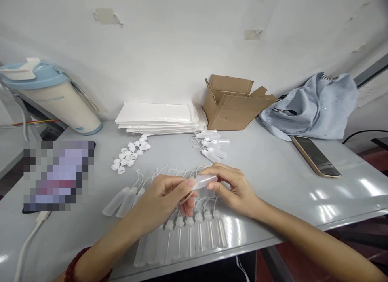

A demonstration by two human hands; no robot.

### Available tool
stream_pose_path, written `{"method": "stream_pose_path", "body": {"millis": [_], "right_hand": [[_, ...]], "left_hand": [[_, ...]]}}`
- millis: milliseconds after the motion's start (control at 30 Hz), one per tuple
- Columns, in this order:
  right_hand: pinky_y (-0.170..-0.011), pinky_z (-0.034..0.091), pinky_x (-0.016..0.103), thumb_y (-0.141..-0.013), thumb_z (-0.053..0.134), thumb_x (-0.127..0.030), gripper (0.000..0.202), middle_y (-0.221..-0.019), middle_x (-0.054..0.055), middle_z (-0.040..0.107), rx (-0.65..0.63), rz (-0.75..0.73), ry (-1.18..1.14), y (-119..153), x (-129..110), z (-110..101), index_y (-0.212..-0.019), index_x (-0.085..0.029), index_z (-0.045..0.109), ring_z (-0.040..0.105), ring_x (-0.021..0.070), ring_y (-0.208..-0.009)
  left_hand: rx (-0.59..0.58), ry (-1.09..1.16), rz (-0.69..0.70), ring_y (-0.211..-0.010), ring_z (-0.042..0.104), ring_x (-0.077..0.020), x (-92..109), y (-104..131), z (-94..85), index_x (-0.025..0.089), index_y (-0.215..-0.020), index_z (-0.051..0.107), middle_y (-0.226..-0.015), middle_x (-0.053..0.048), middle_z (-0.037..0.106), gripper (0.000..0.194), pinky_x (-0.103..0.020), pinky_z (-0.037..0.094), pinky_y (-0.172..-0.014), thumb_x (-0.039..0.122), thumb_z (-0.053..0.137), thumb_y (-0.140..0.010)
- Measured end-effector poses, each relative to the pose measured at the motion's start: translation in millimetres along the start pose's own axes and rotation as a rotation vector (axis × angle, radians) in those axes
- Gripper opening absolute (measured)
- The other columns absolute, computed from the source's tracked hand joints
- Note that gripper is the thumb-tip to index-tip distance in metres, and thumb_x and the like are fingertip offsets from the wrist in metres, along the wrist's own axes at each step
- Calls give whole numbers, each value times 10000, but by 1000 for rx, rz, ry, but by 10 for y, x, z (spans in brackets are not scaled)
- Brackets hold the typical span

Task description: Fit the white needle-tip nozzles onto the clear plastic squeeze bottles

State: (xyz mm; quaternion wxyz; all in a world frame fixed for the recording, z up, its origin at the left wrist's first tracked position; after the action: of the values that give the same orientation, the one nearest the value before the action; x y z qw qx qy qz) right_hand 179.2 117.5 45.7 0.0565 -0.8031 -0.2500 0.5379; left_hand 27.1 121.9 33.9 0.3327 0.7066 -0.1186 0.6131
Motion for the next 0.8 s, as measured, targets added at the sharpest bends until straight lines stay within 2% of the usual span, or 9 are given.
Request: {"method": "stream_pose_path", "body": {"millis": [100, 200, 367, 533, 667, 800], "right_hand": [[-620, 441, 263, -933, 537, -337, 216, -829, 38, 670, -13, 26, -33, 8, 19, 16, -984, -176, 672, 564, 124, -683], [-592, 426, 252, -935, 521, -343, 234, -778, 27, 654, -17, 112, -97, 15, 59, 29, -928, -163, 670, 552, 114, -651], [-491, 332, 221, -923, 526, -361, 263, -583, -39, 504, -40, 272, -198, 21, 110, 47, -832, -148, 651, 421, 69, -498], [-451, 282, 223, -890, 546, -447, 331, -543, -54, 428, -76, 407, -293, 27, 169, 71, -778, -145, 616, 382, 65, -456], [-452, 301, 223, -878, 559, -468, 344, -559, -50, 440, -82, 469, -341, 34, 217, 84, -790, -141, 619, 383, 67, -458], [-503, 339, 228, -895, 552, -403, 274, -598, -37, 488, -28, 394, -322, -2, 197, 23, -845, -146, 635, 430, 79, -516]], "left_hand": [[29, -40, 31, -558, 602, -126, 1, -3, 5, 162, -707, 653, -585, 3, 636, 451, -237, 496, -604, 509, 462, -923], [79, -152, 67, -566, 581, -117, 18, 2, 0, 164, -677, 633, -579, 5, 631, 454, -223, 480, -604, 479, 436, -938], [134, -324, 110, -556, 539, -111, 40, 18, -1, 176, -644, 588, -606, 13, 633, 393, -208, 403, -508, 415, 455, -925], [164, -400, 158, -597, 571, -114, 69, 18, 1, 179, -651, 594, -629, 24, 651, 325, -215, 400, -555, 349, 486, -906], [128, -317, 88, -612, 585, -118, 37, -11, -2, 184, -677, 634, -660, 17, 668, 342, -214, 429, -577, 399, 499, -905], [25, -123, -19, -613, 630, -126, -42, -38, 1, 175, -668, 652, -629, 9, 661, 380, -231, 497, -650, 444, 515, -898]]}}
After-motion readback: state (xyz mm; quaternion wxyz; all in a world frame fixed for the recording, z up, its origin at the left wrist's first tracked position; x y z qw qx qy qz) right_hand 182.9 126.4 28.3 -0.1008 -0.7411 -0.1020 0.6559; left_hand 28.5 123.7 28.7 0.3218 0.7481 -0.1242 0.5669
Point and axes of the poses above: each hand's wrist, its own y-axis away from the middle knuckle, its own z-axis out of the palm, x = y × z, the point moved 6 cm from there along -y, towards the middle knuckle
